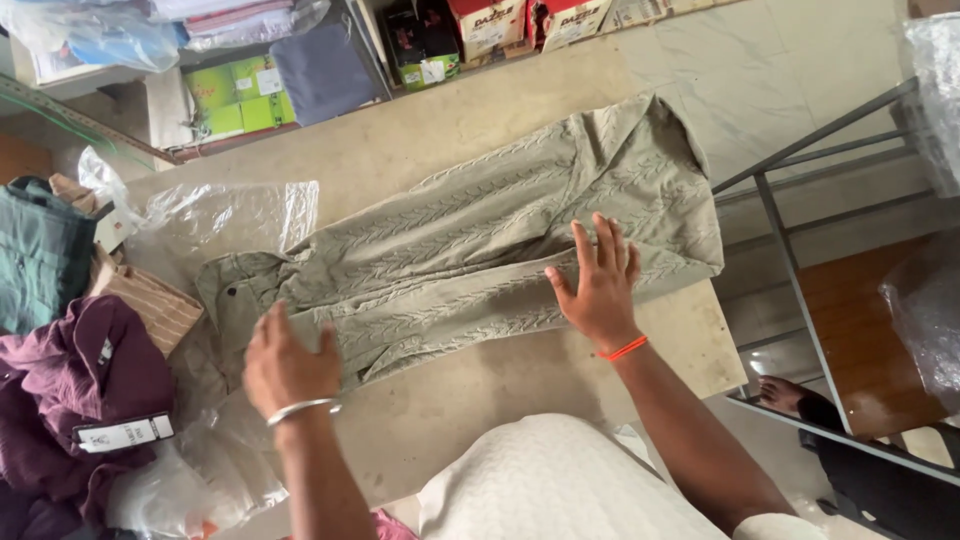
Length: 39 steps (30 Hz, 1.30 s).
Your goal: The person is folding a green shirt on a table in a warehouse or store environment.
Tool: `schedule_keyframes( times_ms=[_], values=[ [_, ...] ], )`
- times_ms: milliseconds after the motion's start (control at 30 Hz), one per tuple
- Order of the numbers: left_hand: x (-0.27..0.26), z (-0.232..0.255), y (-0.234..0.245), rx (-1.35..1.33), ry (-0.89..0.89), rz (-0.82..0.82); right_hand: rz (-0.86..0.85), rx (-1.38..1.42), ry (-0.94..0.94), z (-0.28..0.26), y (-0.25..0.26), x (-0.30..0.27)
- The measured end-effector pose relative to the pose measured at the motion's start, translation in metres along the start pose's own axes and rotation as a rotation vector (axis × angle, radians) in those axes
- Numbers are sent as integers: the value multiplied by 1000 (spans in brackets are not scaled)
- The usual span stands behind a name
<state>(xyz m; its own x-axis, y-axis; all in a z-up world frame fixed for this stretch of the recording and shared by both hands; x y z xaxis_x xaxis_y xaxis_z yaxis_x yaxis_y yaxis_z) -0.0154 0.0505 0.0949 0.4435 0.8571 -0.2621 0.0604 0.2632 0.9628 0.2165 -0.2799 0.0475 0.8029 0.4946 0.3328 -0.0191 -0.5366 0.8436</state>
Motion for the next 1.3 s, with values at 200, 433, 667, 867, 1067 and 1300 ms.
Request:
schedule_keyframes(
  times_ms=[200,433,667,867,1067,1300],
  values=[
    [-20,33,-85,81,-317,108,-65,-128,-111,15,-35,11],
    [-65,53,-71,65,-283,75,-156,-162,97,71,-47,72],
    [-104,63,-72,-108,-476,-98,-255,-206,282,108,-54,128],
    [-73,-12,-55,-336,-327,502,21,89,205,37,-18,103],
    [-35,-48,-43,-186,-50,592,35,410,282,-79,-17,21],
    [-14,-52,-58,-286,73,279,-117,283,267,-79,-54,-23]
  ],
)
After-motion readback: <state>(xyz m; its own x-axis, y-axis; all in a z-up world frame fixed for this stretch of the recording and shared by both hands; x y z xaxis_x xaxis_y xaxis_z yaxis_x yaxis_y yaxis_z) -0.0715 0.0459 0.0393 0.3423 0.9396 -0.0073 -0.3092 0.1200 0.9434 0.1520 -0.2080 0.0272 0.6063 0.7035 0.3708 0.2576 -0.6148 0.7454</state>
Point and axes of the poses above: each hand's wrist, its own x-axis towards the middle knuckle, its own y-axis out of the back of the hand, z = x × y, the point moved 5 cm from there along x, towards the middle knuckle, and after that the axes turned 2 degrees about x, right-handed, at the moved point
